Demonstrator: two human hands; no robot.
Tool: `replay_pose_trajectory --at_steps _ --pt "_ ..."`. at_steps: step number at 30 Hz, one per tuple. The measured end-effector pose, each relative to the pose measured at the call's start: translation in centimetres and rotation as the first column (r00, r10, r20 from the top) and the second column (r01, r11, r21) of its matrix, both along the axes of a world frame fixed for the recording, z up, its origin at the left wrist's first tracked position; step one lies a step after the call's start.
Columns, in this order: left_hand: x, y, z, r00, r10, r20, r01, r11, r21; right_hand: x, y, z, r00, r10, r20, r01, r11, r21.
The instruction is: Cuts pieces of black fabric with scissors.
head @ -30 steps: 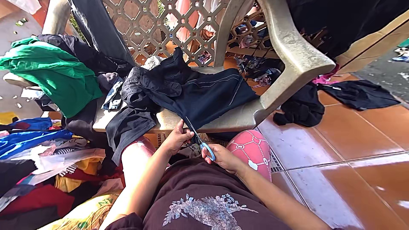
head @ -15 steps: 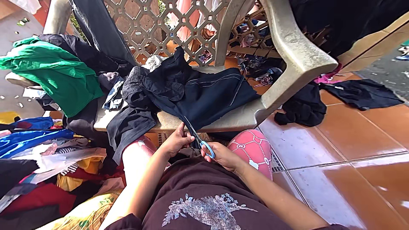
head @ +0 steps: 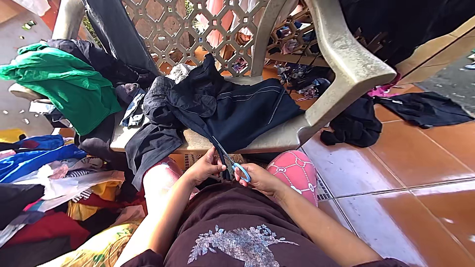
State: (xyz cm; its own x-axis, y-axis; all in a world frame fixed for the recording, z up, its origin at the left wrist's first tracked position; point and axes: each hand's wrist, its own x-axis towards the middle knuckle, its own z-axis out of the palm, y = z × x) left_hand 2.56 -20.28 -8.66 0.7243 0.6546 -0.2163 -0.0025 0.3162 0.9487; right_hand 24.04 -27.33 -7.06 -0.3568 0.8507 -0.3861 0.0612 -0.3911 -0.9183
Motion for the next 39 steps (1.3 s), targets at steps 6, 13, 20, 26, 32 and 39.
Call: replay_pose_trajectory --at_steps 6,13,20,26,32,39 --pt "-0.5 1.1 1.6 0.954 0.247 -0.169 -0.228 0.966 0.123 -0.1 0.0 -0.2 1.000 -0.002 0.023 0.002 1.000 -0.025" --pt "1.4 2.1 1.7 0.826 0.549 -0.126 -0.544 0.836 0.079 -0.1 -0.1 -0.1 1.000 0.000 0.023 0.000 1.000 -0.026" --pt "0.3 1.8 1.1 0.880 0.468 0.079 -0.455 0.880 -0.136 -0.4 0.8 -0.2 0.993 0.065 -0.100 -0.070 0.996 -0.047" --pt "0.2 1.6 0.7 0.877 0.449 0.174 -0.419 0.889 -0.182 -1.1 1.4 -0.5 0.985 0.069 -0.159 -0.074 0.997 -0.021" --pt "-0.2 1.5 0.3 0.883 0.400 0.247 -0.362 0.913 -0.186 -1.3 1.0 -0.5 0.985 0.044 -0.168 -0.046 0.999 -0.003" --pt "-0.3 1.1 0.4 0.921 0.295 0.253 -0.264 0.953 -0.151 -1.3 1.6 -0.5 0.964 0.097 -0.249 -0.102 0.995 -0.008"
